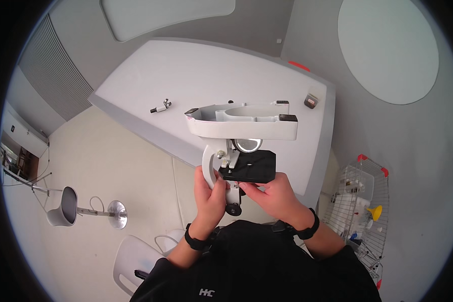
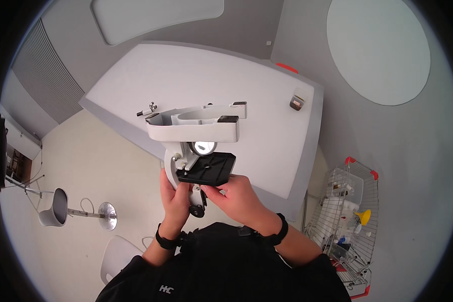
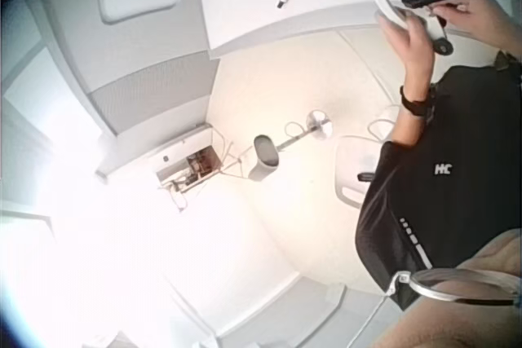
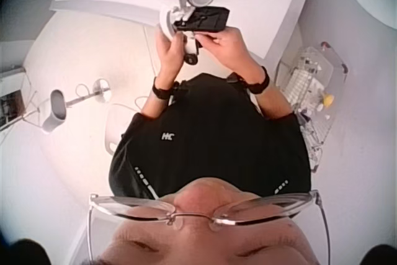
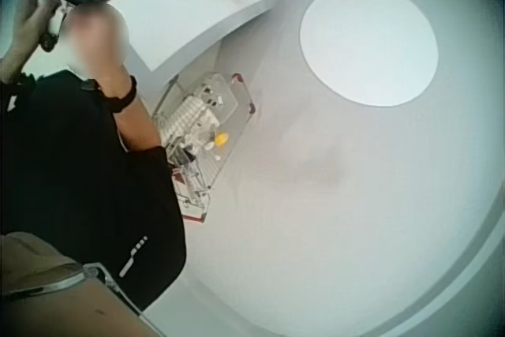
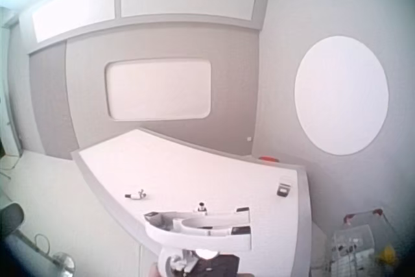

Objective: The person assembles a white stereo microscope on a white table by attaching the base, the main body, and the eyepieces. They then retrieve a glass jar and a black lamp from a nearby shopping cart and place them on the table. Finally, they arrange a yellow funnel and a rack of test tubes on the table.

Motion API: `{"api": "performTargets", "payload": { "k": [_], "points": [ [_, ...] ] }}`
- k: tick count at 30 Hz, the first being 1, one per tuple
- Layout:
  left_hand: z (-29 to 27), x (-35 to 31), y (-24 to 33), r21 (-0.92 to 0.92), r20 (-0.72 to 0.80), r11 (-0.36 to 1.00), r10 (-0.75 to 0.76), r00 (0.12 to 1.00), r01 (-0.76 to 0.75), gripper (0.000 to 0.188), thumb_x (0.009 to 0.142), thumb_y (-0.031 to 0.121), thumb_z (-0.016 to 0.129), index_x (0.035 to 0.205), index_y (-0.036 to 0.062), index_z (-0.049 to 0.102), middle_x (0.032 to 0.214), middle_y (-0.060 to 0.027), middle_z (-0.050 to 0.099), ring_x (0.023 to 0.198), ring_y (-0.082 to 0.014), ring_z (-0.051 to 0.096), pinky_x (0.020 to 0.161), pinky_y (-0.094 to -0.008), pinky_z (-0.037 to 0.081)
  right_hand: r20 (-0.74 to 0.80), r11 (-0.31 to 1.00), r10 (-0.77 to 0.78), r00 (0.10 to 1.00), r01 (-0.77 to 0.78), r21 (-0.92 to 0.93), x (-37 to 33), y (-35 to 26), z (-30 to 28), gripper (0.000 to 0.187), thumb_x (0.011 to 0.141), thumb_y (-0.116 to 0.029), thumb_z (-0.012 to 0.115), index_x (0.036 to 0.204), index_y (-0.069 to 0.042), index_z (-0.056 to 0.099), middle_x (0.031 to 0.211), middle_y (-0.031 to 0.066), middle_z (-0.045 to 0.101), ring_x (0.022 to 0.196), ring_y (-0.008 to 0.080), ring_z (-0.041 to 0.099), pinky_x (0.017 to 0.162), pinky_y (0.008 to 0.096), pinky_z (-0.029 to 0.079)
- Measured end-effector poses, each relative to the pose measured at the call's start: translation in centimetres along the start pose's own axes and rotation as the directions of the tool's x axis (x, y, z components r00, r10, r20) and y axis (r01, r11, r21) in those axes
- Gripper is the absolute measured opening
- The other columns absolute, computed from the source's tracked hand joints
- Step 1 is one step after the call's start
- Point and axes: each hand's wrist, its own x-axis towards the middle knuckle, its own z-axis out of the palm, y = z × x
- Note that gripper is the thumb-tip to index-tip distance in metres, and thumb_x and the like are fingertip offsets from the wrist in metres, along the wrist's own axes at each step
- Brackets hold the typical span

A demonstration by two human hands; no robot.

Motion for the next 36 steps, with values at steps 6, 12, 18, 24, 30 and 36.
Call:
{"api": "performTargets", "payload": {
  "k": [6, 12, 18, 24, 30, 36],
  "points": [
    [0.3, -0.2, 1.3, -0.09, 0.039, 0.996, 0.019, 0.999, -0.016, 0.015, 0.09, -0.002, 0.048, 0.104, 0.0025, 0.042, 0.086, -0.0037, 0.051, 0.07, -0.0087, 0.053, 0.061, -0.0238, 0.046, -0.008, 0.998, -0.031, 0.999, 0.031, 0.062, -0.3, -1.2, -0.5, 0.017, 0.083, -0.006, 0.07, 0.1, -0.004, 0.068, 0.084, 0.0057, 0.069, 0.071, 0.0136, 0.064, 0.063, 0.0259, 0.05],
    [-0.6, -0.4, 1.0, 0.146, -0.016, 0.982, 0.122, 0.992, -0.119, 0.014, 0.089, -0.001, 0.051, 0.101, 0.002, 0.045, 0.078, -0.0033, 0.054, 0.064, -0.0085, 0.055, 0.057, -0.0248, 0.047, -0.131, 0.994, -0.087, 0.988, 0.079, -0.07, -1.0, -1.4, 0.0, 0.019, 0.082, -0.009, 0.071, 0.099, -0.004, 0.067, 0.081, 0.0083, 0.068, 0.067, 0.0146, 0.065, 0.059, 0.0271, 0.052],
    [-0.8, -0.3, 0.7, 0.472, 0.005, 0.813, 0.384, 0.923, -0.341, 0.016, 0.086, 0.0, 0.055, 0.1, 0.0002, 0.047, 0.071, -0.0084, 0.059, 0.059, -0.0167, 0.06, 0.056, -0.0302, 0.049, -0.15, 0.982, 0.134, 0.98, -0.11, 0.157, -1.1, -0.1, 1.7, 0.02, 0.082, -0.009, 0.071, 0.1, -0.002, 0.066, 0.082, 0.0065, 0.069, 0.07, 0.0126, 0.065, 0.06, 0.027, 0.052],
    [-1.8, -0.2, -0.3, 0.657, 0.116, 0.566, 0.575, 0.81, -0.497, 0.024, 0.077, 0.0, 0.061, 0.098, -0.0012, 0.05, 0.066, -0.0142, 0.057, 0.051, -0.0303, 0.058, 0.048, -0.0361, 0.046, -0.115, 0.915, 0.314, 0.942, -0.269, 0.301, -0.8, 0.8, 3.5, 0.017, 0.084, -0.009, 0.071, 0.097, 0.001, 0.065, 0.083, 0.0051, 0.068, 0.072, 0.012, 0.064, 0.062, 0.0249, 0.051],
    [-2.3, -0.4, -0.9, 0.69, 0.13, 0.552, 0.541, 0.831, -0.468, 0.026, 0.075, 0.001, 0.062, 0.098, -0.0014, 0.051, 0.064, -0.013, 0.056, 0.05, -0.0313, 0.057, 0.047, -0.0378, 0.046, -0.097, 0.823, 0.423, 0.901, -0.337, 0.457, -1.1, 1.4, 4.9, 0.015, 0.085, -0.01, 0.069, 0.094, 0.001, 0.066, 0.081, 0.0044, 0.068, 0.07, 0.0097, 0.062, 0.06, 0.0247, 0.049],
    [-2.8, -0.5, -1.1, 0.695, 0.085, 0.572, 0.536, 0.84, -0.435, 0.024, 0.076, 0.001, 0.06, 0.098, -0.002, 0.05, 0.065, -0.0145, 0.058, 0.051, -0.0315, 0.059, 0.047, -0.038, 0.046, 0.035, 0.687, 0.472, 0.881, -0.393, 0.612, -1.1, 2.1, 5.9, 0.016, 0.09, -0.01, 0.064, 0.104, -0.001, 0.064, 0.091, 0.0036, 0.067, 0.084, 0.0117, 0.062, 0.071, 0.0258, 0.049]
  ]
}}
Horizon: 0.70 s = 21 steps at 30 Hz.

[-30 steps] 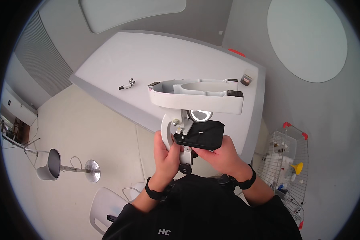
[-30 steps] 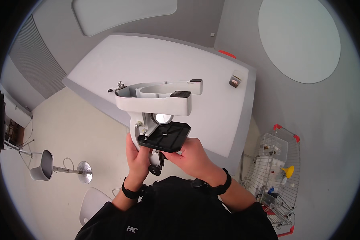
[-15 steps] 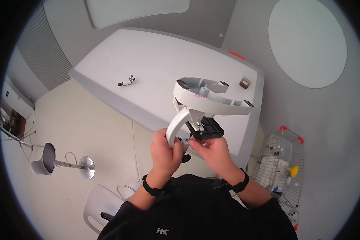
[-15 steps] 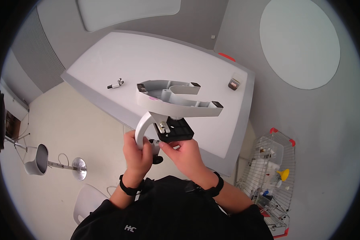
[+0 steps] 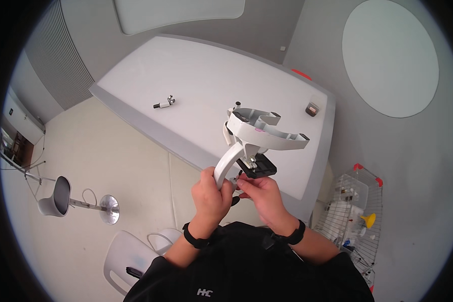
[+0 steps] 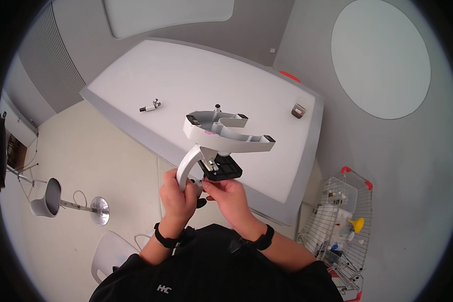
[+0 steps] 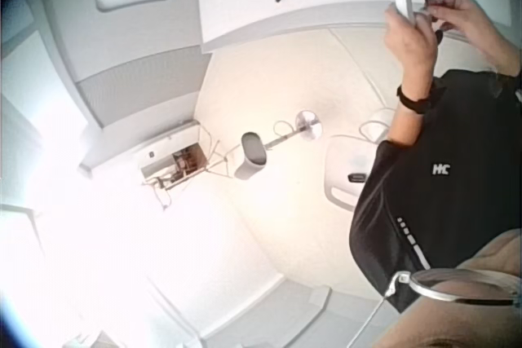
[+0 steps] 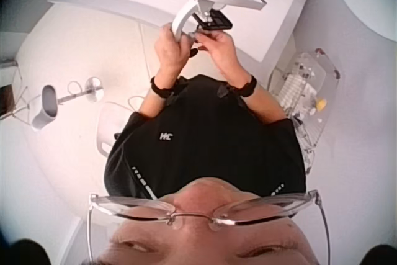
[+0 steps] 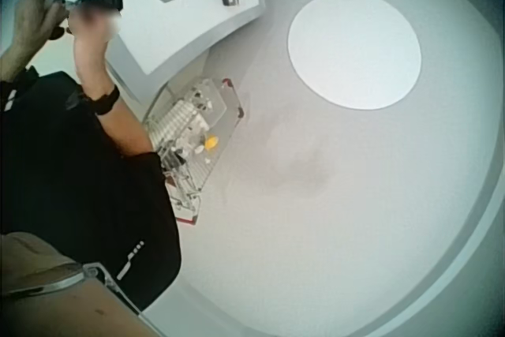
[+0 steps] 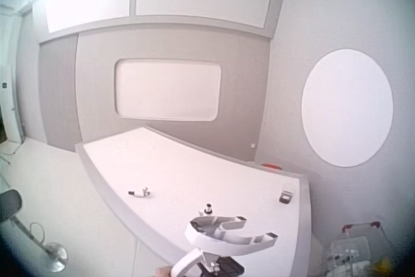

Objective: The person assembles a white stereo microscope on a white table by attaching the base, the main body, and the eyepieces. They then retrieve a glass jar and a black lamp from a nearby shopping cart and place them on the table. Finally, they arrange a yellow funnel and a rack of test tubes on the table.

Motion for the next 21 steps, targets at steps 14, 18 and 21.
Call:
{"api": "performTargets", "payload": {
  "k": [14, 18, 21],
  "points": [
    [0.1, -0.2, -1.3, -0.018, -0.071, 0.999, -0.051, 0.996, 0.05, 0.024, 0.078, 0.001, 0.059, 0.1, -0.0025, 0.051, 0.063, -0.0141, 0.058, 0.051, -0.0307, 0.059, 0.048, -0.0379, 0.047, -0.025, 0.979, 0.017, 1.0, -0.012, 0.206, 0.9, 2.1, 1.4, 0.021, 0.09, -0.015, 0.065, 0.104, 0.001, 0.065, 0.09, 0.0018, 0.065, 0.077, 0.0068, 0.052, 0.069, 0.0228, 0.042],
    [-0.9, -0.3, -1.9, -0.006, -0.099, 0.995, -0.095, 0.991, 0.095, 0.024, 0.079, 0.002, 0.059, 0.101, -0.0024, 0.051, 0.065, -0.015, 0.058, 0.052, -0.0313, 0.06, 0.048, -0.0382, 0.047, 0.007, 0.983, 0.033, 0.999, -0.034, 0.179, 1.3, 2.1, 2.5, 0.02, 0.09, -0.013, 0.064, 0.104, 0.001, 0.064, 0.09, 0.0017, 0.064, 0.078, 0.0077, 0.053, 0.069, 0.0228, 0.042],
    [-2.0, 0.2, -2.7, -0.026, -0.099, 0.987, -0.161, 0.982, 0.159, 0.023, 0.081, 0.003, 0.057, 0.102, -0.0017, 0.051, 0.07, -0.0167, 0.059, 0.055, -0.0305, 0.061, 0.052, -0.0375, 0.048, 0.035, 0.996, 0.032, 0.999, -0.035, 0.087, 2.5, 2.4, 3.3, 0.017, 0.091, -0.011, 0.062, 0.104, 0.0, 0.063, 0.091, 0.0031, 0.064, 0.08, 0.0093, 0.056, 0.071, 0.0243, 0.044]
  ]
}}
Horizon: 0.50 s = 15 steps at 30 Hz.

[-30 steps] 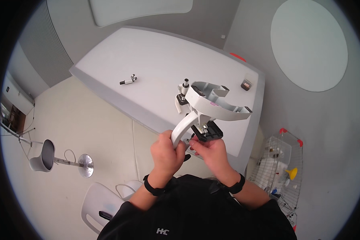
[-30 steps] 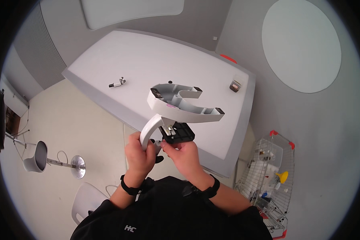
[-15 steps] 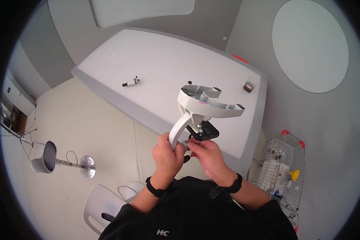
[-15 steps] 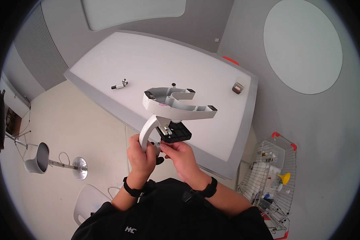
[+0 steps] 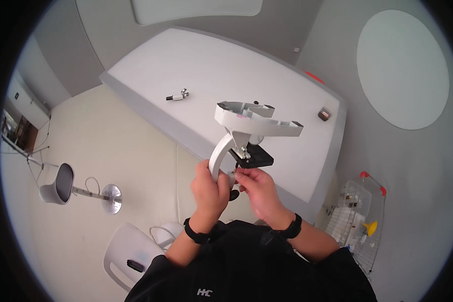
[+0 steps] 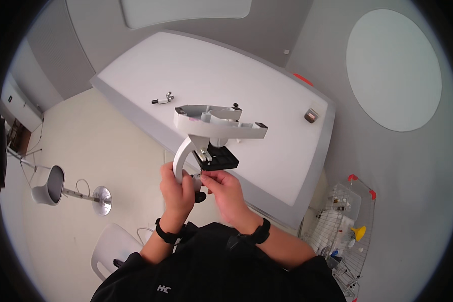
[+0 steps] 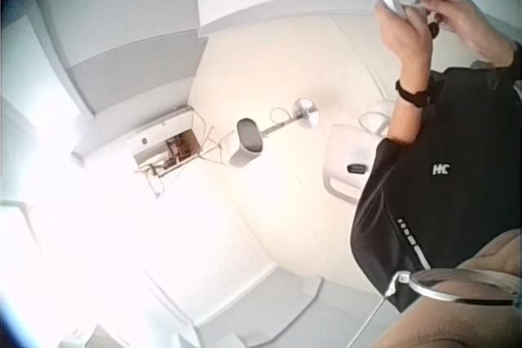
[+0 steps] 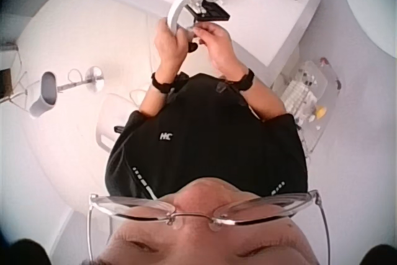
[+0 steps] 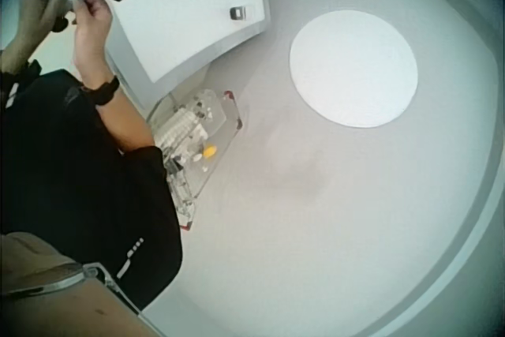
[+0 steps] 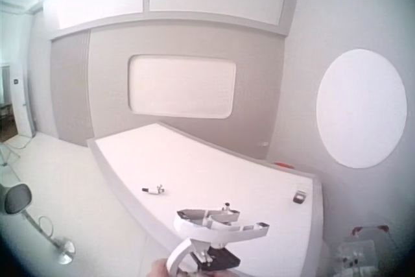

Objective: The person assembles a white stereo microscope on a white table by attaching the base, the main body, and the eyepieces. They then retrieve a glass jar and a black lamp from a nearby shopping cart and place them on the table. Finally, they arrange a yellow funnel and a rack of test tubes on the table.

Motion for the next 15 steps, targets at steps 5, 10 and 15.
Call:
{"api": "performTargets", "payload": {
  "k": [5, 10, 15],
  "points": [
    [-1.9, 1.3, -0.7, -0.388, 0.228, 0.735, -0.508, 0.831, 0.556, 0.018, 0.083, 0.003, 0.052, 0.101, 0.0007, 0.051, 0.082, -0.0103, 0.057, 0.073, -0.0152, 0.059, 0.064, -0.0301, 0.046, 0.035, 0.988, -0.061, 0.998, 0.065, -0.137, 1.5, -1.6, 0.4, 0.018, 0.092, -0.011, 0.059, 0.104, 0.001, 0.065, 0.087, 0.0032, 0.063, 0.075, 0.0087, 0.055, 0.066, 0.0223, 0.043],
    [-4.9, 1.0, -2.6, -0.689, 0.559, 0.055, -0.595, 0.578, 0.723, 0.008, 0.087, 0.01, 0.05, 0.094, 0.0071, 0.05, 0.074, -0.0012, 0.052, 0.06, -0.011, 0.051, 0.053, -0.0252, 0.042, 0.172, 0.87, -0.304, 0.937, 0.346, -0.351, 1.0, -3.0, 1.1, 0.009, 0.087, -0.005, 0.066, 0.094, 0.0, 0.066, 0.075, -0.0013, 0.06, 0.066, 0.004, 0.05, 0.06, 0.0203, 0.041],
    [-6.2, 0.5, -2.7, -0.699, 0.673, -0.231, -0.532, 0.514, 0.676, 0.008, 0.094, 0.015, 0.047, 0.094, 0.0083, 0.051, 0.069, 0.0024, 0.048, 0.058, -0.009, 0.048, 0.054, -0.0218, 0.041, 0.351, 0.777, -0.313, 0.883, 0.45, -0.44, 0.7, -2.4, 1.4, 0.009, 0.085, -0.005, 0.067, 0.081, -0.002, 0.061, 0.074, -0.0003, 0.059, 0.07, 0.0069, 0.053, 0.064, 0.0235, 0.044]
  ]
}}
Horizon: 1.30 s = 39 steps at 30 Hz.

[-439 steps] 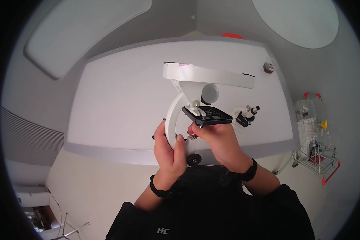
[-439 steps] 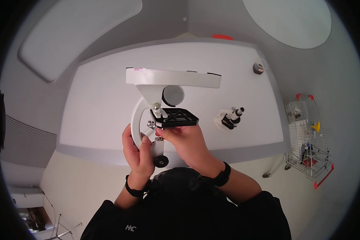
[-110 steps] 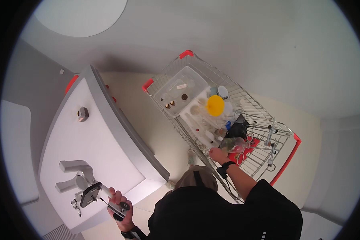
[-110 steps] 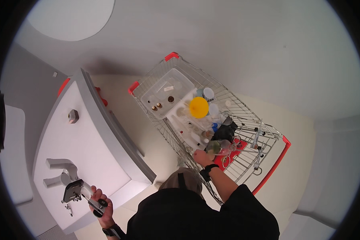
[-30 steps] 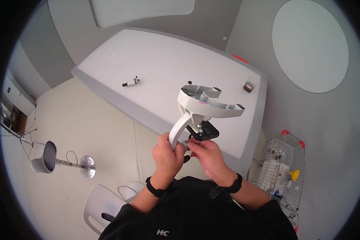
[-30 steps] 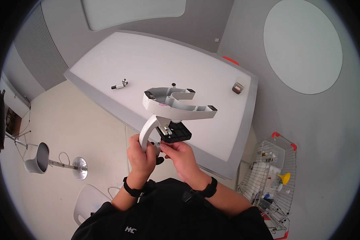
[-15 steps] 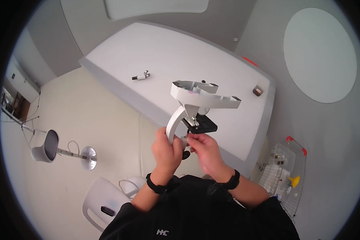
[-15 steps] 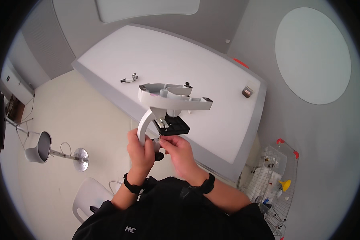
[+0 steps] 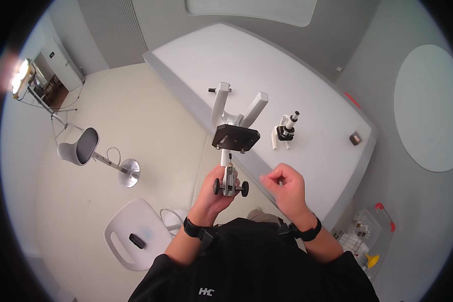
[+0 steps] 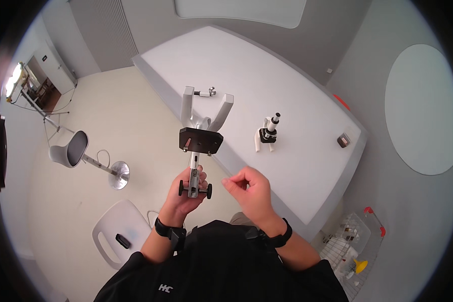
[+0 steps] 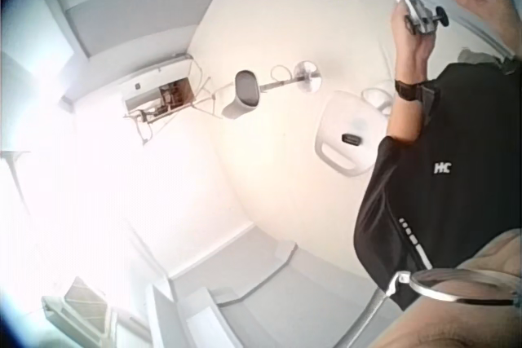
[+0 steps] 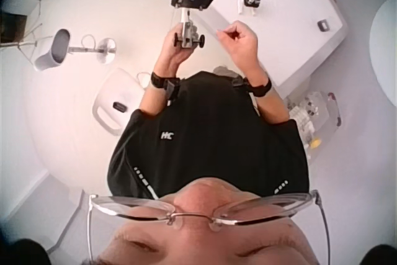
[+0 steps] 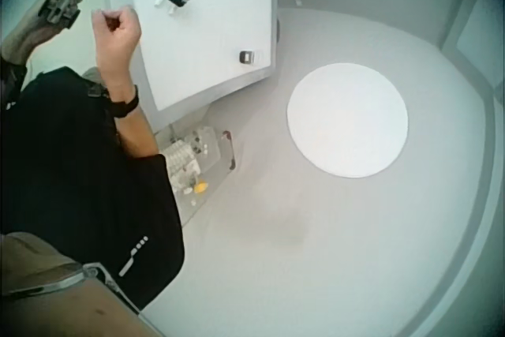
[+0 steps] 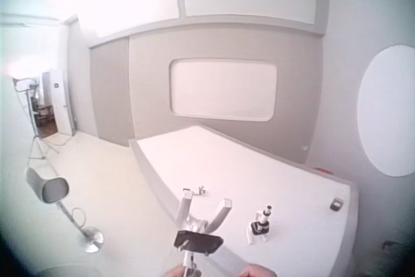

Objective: The person assembles a white stereo microscope on a white table by attaching the base, the main body, and the eyepieces. They then retrieve a glass jar and a black lamp from a nearby shopping cart and place them on the table. Finally, they arrange a yellow funnel and a rack of test tubes on the table.

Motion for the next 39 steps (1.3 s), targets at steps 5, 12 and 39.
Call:
{"api": "performTargets", "payload": {
  "k": [5, 12, 39],
  "points": [
    [-0.9, 0.2, -0.1, -0.044, 0.049, 0.999, 0.03, 0.998, -0.027, 0.005, 0.091, 0.013, 0.049, 0.094, 0.0087, 0.05, 0.07, -0.0001, 0.05, 0.059, -0.0123, 0.051, 0.053, -0.0281, 0.043, 0.125, 0.848, -0.459, 0.879, 0.476, -0.233, 0.2, -1.9, 1.4, 0.011, 0.076, -0.007, 0.072, 0.085, -0.007, 0.064, 0.084, 0.0069, 0.058, 0.075, 0.0254, 0.056, 0.066, 0.0336, 0.045],
    [0.6, 2.4, -0.6, -0.031, 0.184, 0.999, -0.009, 0.983, 0.015, 0.011, 0.094, 0.018, 0.052, 0.099, 0.0086, 0.053, 0.073, 0.0008, 0.05, 0.061, -0.0113, 0.05, 0.056, -0.0277, 0.044, 0.237, 0.709, -0.599, 0.765, 0.644, -0.288, 2.0, -0.8, 1.2, 0.027, 0.07, -0.004, 0.075, 0.094, -0.007, 0.066, 0.105, 0.0088, 0.058, 0.09, 0.0261, 0.057, 0.075, 0.0354, 0.047],
    [-2.9, 23.8, 1.3, -0.015, -0.127, 0.896, -0.442, 0.888, 0.443, 0.028, 0.09, 0.028, 0.054, 0.101, 0.004, 0.062, 0.089, -0.0041, 0.063, 0.078, -0.0165, 0.061, 0.072, -0.0285, 0.053, 0.109, 0.999, -0.012, 0.994, 0.008, 0.037, 16.8, 13.4, -4.9, 0.032, 0.077, -0.002, 0.068, 0.108, -0.007, 0.064, 0.115, 0.0066, 0.056, 0.106, 0.0242, 0.057, 0.092, 0.0356, 0.048]
  ]
}}
